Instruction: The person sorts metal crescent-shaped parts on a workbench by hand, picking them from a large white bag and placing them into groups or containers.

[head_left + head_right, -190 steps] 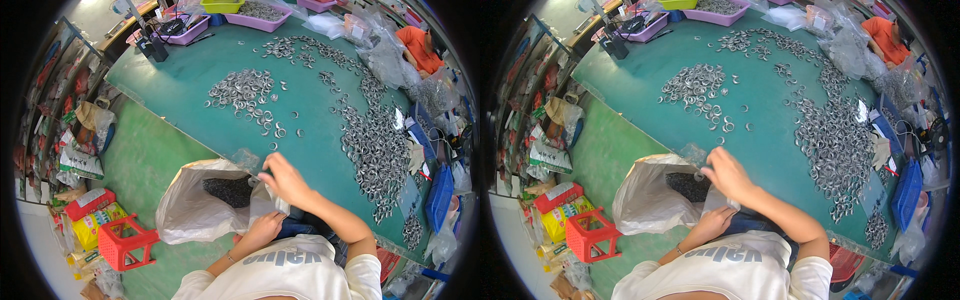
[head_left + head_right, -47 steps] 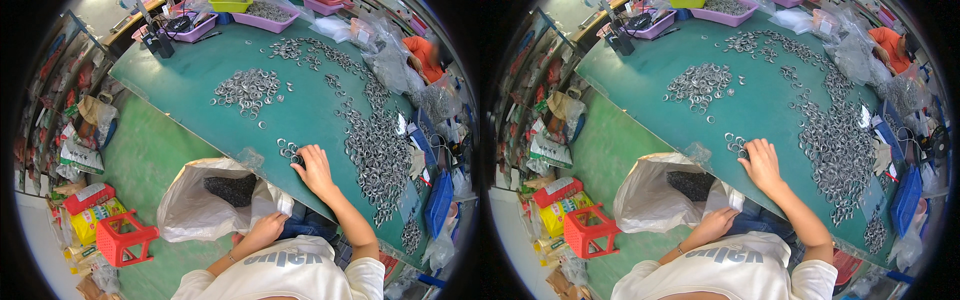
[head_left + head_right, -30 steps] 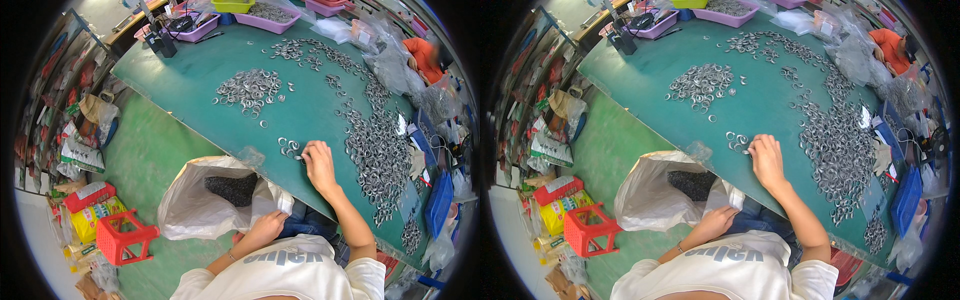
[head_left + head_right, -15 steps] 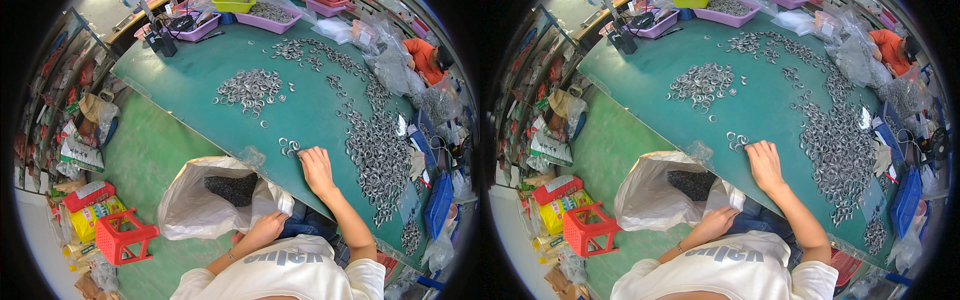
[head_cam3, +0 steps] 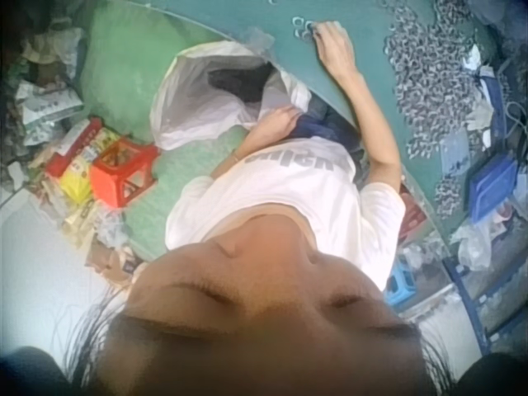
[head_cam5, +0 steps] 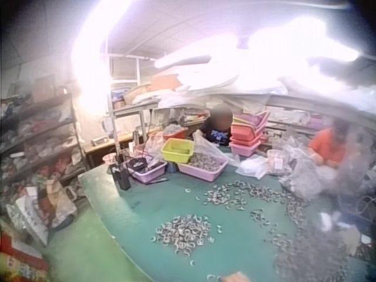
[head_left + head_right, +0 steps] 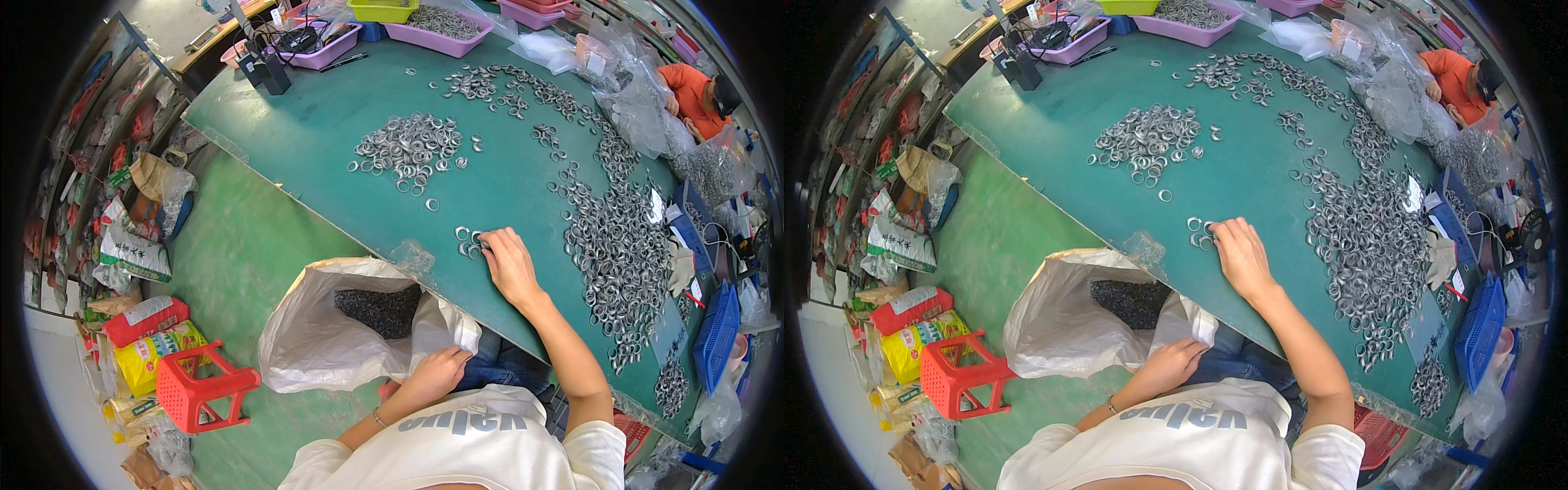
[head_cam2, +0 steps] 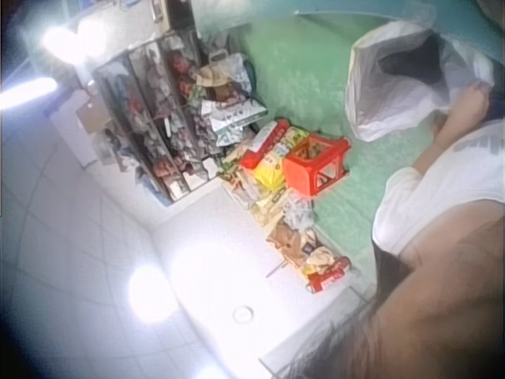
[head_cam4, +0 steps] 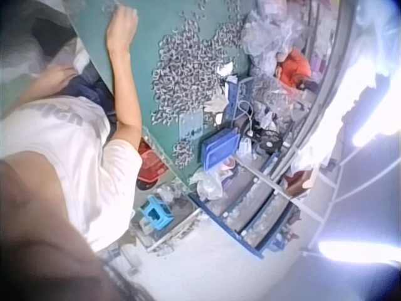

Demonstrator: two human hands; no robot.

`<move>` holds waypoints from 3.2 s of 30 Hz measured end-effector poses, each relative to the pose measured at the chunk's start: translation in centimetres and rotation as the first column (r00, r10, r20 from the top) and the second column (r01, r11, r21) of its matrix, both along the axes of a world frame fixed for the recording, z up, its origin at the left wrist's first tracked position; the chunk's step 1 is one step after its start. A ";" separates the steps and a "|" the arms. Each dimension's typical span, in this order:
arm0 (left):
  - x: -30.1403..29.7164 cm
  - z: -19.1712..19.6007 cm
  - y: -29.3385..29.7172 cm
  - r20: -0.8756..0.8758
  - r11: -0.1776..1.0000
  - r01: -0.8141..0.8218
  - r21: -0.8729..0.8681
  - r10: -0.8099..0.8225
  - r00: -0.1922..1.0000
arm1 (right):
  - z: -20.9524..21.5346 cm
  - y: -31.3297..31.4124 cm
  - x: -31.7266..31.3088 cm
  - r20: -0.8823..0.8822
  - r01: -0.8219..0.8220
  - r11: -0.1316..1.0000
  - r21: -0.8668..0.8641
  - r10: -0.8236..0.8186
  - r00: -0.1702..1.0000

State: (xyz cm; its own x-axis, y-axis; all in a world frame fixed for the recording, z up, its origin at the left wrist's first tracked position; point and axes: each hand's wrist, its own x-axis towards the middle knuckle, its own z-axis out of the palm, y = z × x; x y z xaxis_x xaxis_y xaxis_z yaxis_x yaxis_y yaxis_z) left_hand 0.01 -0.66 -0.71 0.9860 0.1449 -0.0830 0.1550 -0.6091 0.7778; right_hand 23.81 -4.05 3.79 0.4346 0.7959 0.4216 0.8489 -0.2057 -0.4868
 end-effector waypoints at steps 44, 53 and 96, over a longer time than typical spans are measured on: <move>0.1 -0.2 0.1 0.036 1.000 0.001 -0.013 0.000 0.999 | 1.8 2.1 -3.8 -0.353 -0.006 1.000 0.015 0.011 0.936; 0.1 -0.4 0.0 0.028 1.000 0.006 -0.015 -0.006 1.000 | -0.3 1.9 -2.3 0.170 0.108 0.987 -0.121 -0.086 0.982; 0.1 -0.5 0.1 0.088 1.000 -0.021 0.000 0.021 0.996 | 3.0 7.3 -1.2 -0.653 -0.524 0.842 -0.129 0.326 0.683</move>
